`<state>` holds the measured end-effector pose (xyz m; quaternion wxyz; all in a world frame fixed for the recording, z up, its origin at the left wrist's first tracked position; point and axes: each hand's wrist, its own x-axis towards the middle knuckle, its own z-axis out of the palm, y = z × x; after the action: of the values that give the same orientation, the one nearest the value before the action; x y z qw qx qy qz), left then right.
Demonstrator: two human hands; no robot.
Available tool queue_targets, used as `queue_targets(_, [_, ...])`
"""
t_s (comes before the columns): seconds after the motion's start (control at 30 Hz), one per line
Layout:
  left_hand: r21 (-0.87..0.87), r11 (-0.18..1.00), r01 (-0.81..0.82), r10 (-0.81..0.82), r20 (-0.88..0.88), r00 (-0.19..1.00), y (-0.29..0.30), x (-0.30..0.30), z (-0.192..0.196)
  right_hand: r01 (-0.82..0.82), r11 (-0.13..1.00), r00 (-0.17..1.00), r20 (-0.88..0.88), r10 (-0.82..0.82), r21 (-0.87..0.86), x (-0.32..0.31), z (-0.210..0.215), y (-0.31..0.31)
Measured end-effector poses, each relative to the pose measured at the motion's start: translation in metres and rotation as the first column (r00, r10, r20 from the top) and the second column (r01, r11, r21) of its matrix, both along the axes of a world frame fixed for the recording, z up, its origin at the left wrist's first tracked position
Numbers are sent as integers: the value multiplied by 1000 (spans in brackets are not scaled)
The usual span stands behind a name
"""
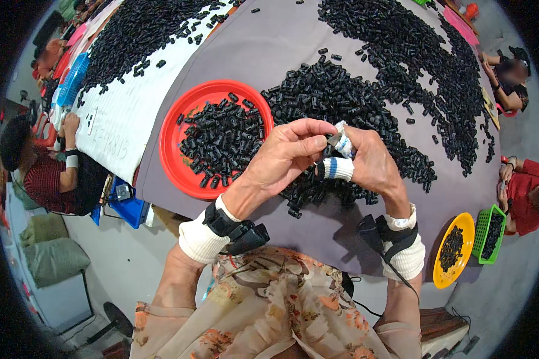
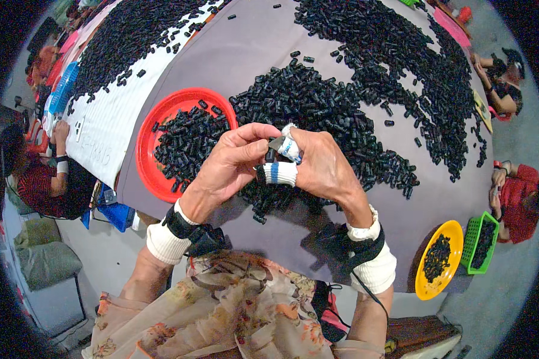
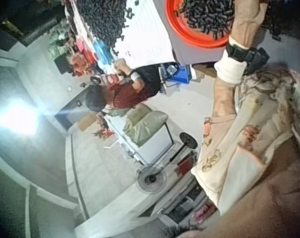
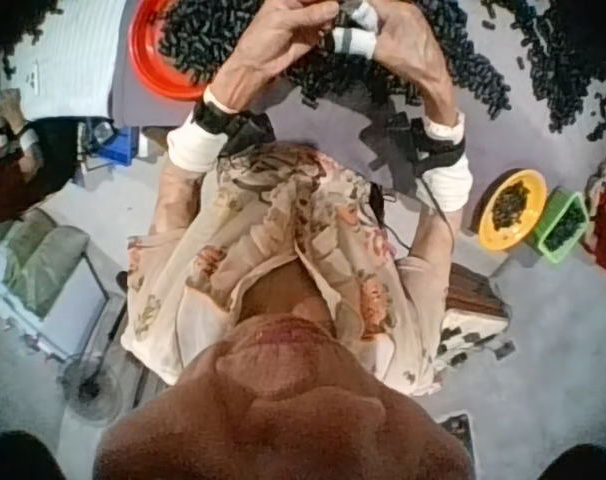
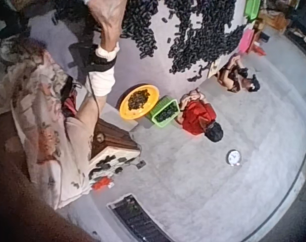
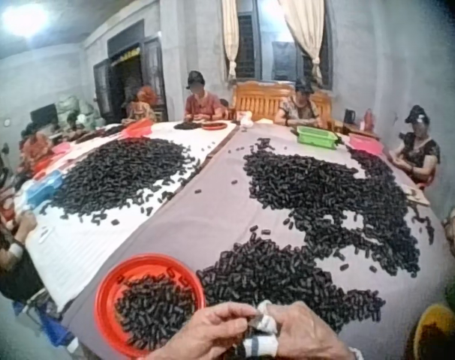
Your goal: The person is manually assembling or sorting small black shoe components into pairs or groups at a work table.
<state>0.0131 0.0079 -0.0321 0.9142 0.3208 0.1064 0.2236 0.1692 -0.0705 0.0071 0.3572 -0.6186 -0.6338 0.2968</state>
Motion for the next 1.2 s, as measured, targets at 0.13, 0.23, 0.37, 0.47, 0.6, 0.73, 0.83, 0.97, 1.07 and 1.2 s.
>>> queue_targets(0.13, [-23, 999, -40, 39, -13, 999, -4, 3, 5, 31, 999, 999, 44, -29, -25, -1, 6, 0])
queue_targets(0.23, [-26, 999, -42, 42, 5, 999, -5, 2, 4, 29, 999, 997, 66, -27, -30, -2, 8, 1])
queue_targets(0.37, [-18, 997, -72, 72, 12, 997, -5, 1, 3, 26, 1000, 997, 79, -24, -16, -4, 7, 4])
queue_targets(0.47, [-51, 996, -68, 70, 41, 997, -5, 4, -1, 27, 999, 998, 61, -26, -20, -3, 5, 4])
queue_targets(0.6, [-22, 996, -92, 93, 42, 995, -6, 3, -1, 21, 999, 998, 58, -19, -43, -4, 8, 5])
queue_targets(0.73, [-21, 994, -108, 109, 20, 994, -7, 2, 0, -8, 999, 1000, 24, 9, -47, -5, 8, 4])
queue_targets(0.83, [-42, 991, -125, 125, -3, 992, -8, 3, -2, 0, 999, 999, 35, 2, -35, -6, 5, 3])
queue_targets(0.97, [-53, 991, -121, 121, -8, 993, -8, 3, -3, -3, 1000, 998, 55, 5, -30, -6, 4, 2])
queue_targets(1.07, [-35, 993, -109, 109, -6, 994, -9, 2, 2, -14, 999, 999, 36, 16, -36, -4, 8, 1])
queue_targets(1.2, [26, 989, -145, 146, -27, 989, -7, -1, 4, -16, 998, 998, 52, 19, -68, -3, 14, 4])
